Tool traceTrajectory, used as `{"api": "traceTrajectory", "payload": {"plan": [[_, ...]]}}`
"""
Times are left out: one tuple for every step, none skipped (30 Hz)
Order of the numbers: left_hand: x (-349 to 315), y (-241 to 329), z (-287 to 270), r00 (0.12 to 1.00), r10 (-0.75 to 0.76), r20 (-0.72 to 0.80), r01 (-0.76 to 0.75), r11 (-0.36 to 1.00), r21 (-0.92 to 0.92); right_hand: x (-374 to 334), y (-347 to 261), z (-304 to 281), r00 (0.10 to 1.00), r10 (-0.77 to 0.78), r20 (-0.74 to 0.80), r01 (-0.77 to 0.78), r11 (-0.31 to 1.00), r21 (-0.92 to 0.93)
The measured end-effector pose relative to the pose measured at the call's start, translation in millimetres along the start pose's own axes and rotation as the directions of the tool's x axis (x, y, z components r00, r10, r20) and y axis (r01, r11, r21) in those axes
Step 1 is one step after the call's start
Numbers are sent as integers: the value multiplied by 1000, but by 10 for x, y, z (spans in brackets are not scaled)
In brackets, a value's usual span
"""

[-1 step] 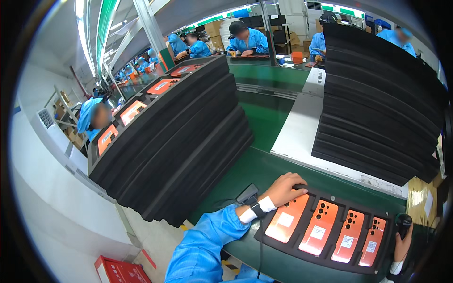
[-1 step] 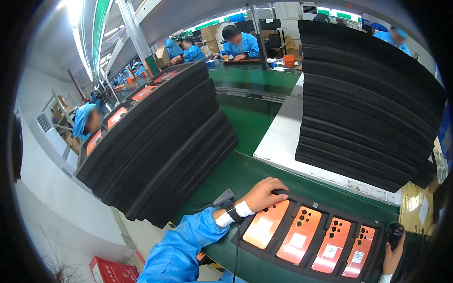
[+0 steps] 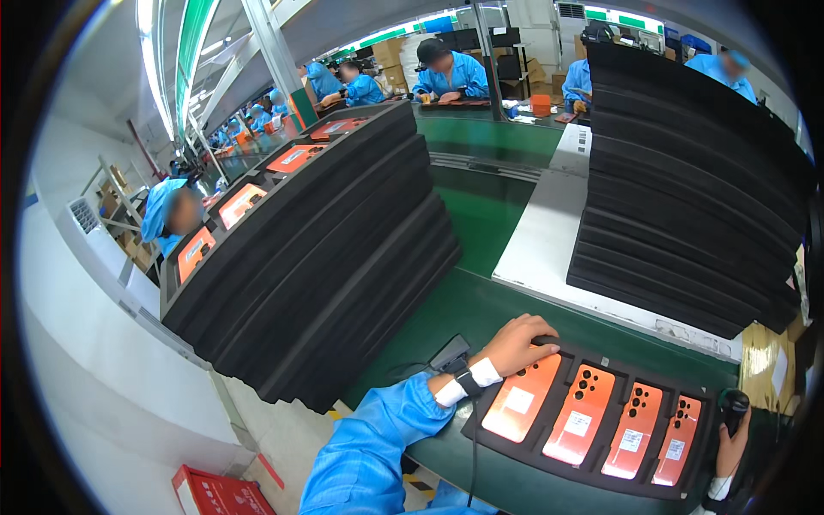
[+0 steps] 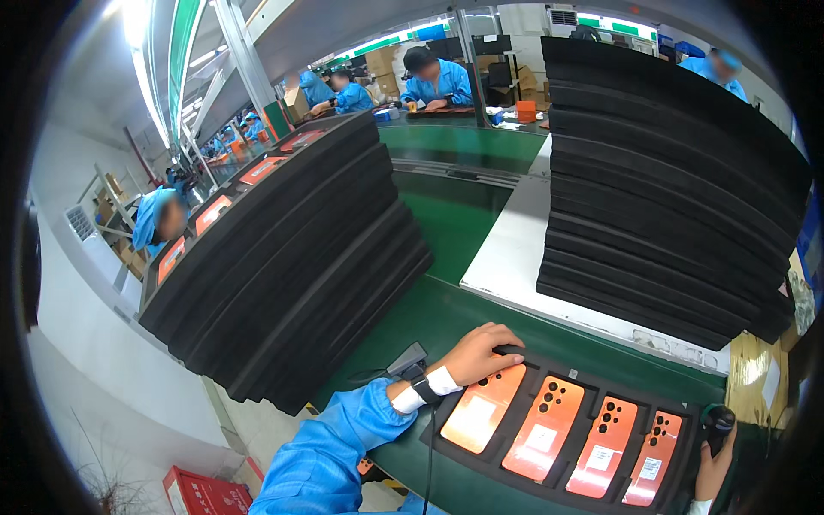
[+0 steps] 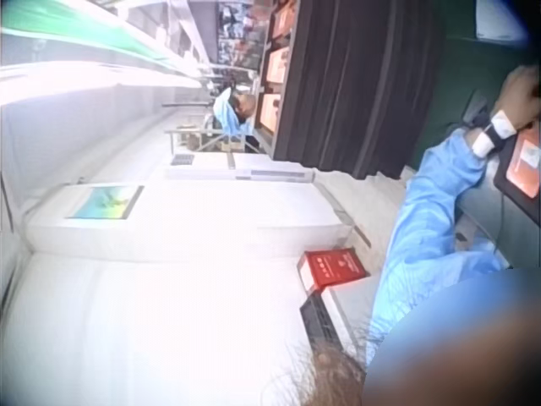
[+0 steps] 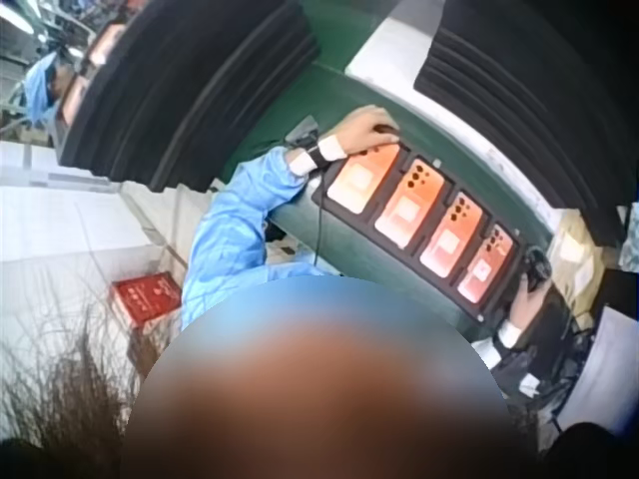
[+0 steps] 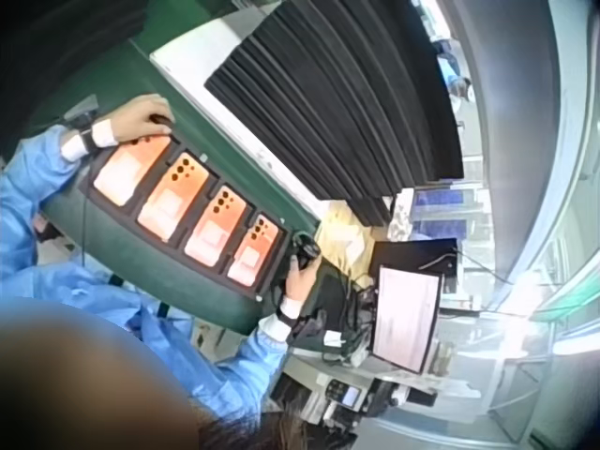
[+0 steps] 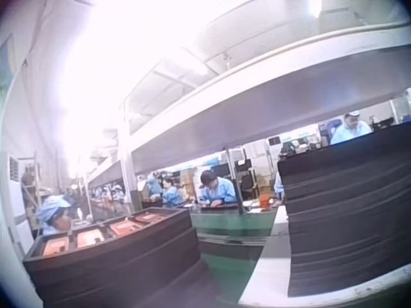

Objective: The recorder is scanning barcodes on mobile phones and applying identifying labels as part of a manufacturing assembly process.

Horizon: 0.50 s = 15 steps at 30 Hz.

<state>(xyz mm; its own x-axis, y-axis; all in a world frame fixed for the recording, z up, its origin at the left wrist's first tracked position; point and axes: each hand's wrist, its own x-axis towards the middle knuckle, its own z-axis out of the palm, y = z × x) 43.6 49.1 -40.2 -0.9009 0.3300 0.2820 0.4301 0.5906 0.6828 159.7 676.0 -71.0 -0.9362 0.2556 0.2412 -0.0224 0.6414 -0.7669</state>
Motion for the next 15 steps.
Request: {"api": "traceTrajectory", "payload": {"plan": [[-4,5,-3,1000,-6,2,6,1000,-2,9,83,-17,1000,23,13,-24,999,30],[-6,10,-4,1000,-12,3,12,1000,-4,23,164,-36,999,46,26,-48,997,60],[-12,6,-9,1000,-14,3,14,1000,1,44,214,-38,999,45,28,-47,997,64],[-15,3,-9,1000,-4,1,4,1000,-3,74,271,-46,999,53,14,-53,997,48],[-18,-2,-9,1000,5,-2,-5,1000,-8,105,340,-57,998,59,0,-59,998,32],[-9,6,-9,1000,5,-4,-5,1000,-6,123,387,-75,999,36,4,-36,997,-61],[-2,14,-5,1000,6,0,-6,1000,-13,133,433,-87,999,33,5,-33,998,-61],[8,20,-1,1000,8,5,-8,1000,-20,148,476,-106,998,69,10,-68,995,-77],[4,19,-7,1000,3,0,-3,1000,-17,179,407,-71,994,104,21,-102,991,-89],[2,18,-11,1000,15,1,-15,1000,-13,188,341,-27,995,100,27,-98,991,-87],[0,15,-14,1000,27,2,-27,1000,-10,164,268,29,988,-73,-135,34,961,-275],[8,6,-22,1000,19,-5,-19,1000,-8,154,79,109,928,-272,-254,128,874,-468],[9,4,-23,1000,19,1,-19,1000,0,145,-175,174,930,-275,-245,136,874,-467],[-10,4,-20,1000,18,10,-18,1000,7,133,-520,241,959,-217,-184,143,926,-349],[-20,10,-24,1000,15,11,-15,1000,5,110,-883,298,979,-163,-121,133,965,-227]]}}
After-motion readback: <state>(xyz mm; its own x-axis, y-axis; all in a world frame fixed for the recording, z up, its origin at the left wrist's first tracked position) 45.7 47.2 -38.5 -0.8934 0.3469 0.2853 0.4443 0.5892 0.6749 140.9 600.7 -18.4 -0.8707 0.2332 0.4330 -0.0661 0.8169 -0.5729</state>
